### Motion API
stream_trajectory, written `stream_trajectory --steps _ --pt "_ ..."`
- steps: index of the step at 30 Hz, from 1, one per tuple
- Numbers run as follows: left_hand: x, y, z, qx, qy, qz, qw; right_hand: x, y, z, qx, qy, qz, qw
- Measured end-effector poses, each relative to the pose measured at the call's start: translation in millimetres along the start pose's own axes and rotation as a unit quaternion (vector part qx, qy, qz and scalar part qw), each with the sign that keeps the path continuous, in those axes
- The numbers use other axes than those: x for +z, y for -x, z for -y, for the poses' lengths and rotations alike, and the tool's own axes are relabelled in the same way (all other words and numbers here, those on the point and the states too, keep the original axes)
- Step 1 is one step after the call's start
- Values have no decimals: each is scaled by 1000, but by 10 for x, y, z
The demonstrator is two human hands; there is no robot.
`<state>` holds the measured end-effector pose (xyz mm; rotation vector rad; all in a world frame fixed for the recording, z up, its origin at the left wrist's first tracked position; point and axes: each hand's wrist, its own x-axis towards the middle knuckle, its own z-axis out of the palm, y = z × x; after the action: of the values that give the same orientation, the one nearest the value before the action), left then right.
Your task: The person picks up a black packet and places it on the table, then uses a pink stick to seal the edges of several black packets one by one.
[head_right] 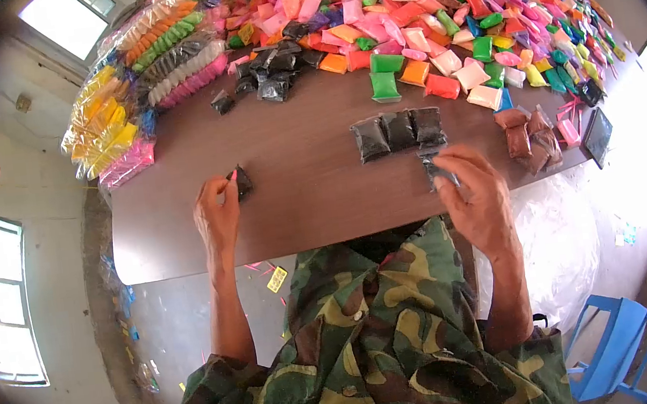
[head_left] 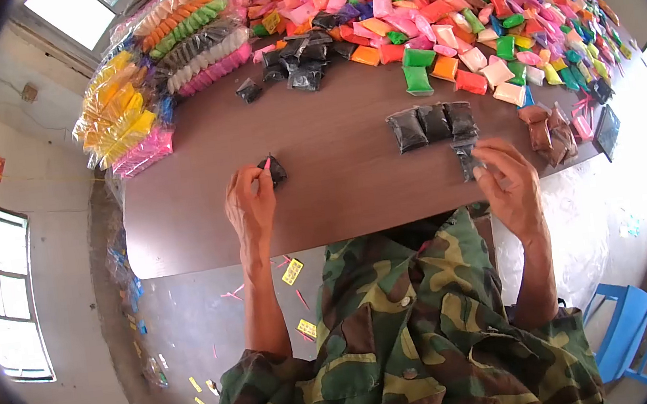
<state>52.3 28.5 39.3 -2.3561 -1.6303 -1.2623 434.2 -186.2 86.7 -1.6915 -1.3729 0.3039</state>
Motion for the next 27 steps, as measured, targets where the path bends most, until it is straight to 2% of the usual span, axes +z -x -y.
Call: stream_trajectory --steps 2,5,8,10,13,19,27 --pt "87 28 21 -25 25 39 999 102 0 115 -35 -15 18 999" --pt "65 199 -385 -6 48 82 995 376 41 249 -108 -27 74 991" --pt "5 392 -802 7 164 138 977 711 115 402 -166 -15 126 978" --pt "3 446 -890 -20 192 143 971 872 152 464 -188 3 150 971" --pt "17 477 -829 -46 217 126 967 1045 135 454 -247 35 127 960" --pt "-102 483 -730 -77 159 128 976 1295 0 533 -247 60 157 954" --pt "-10 560 -630 -114 202 105 967 1455 27 489 -278 119 154 941"
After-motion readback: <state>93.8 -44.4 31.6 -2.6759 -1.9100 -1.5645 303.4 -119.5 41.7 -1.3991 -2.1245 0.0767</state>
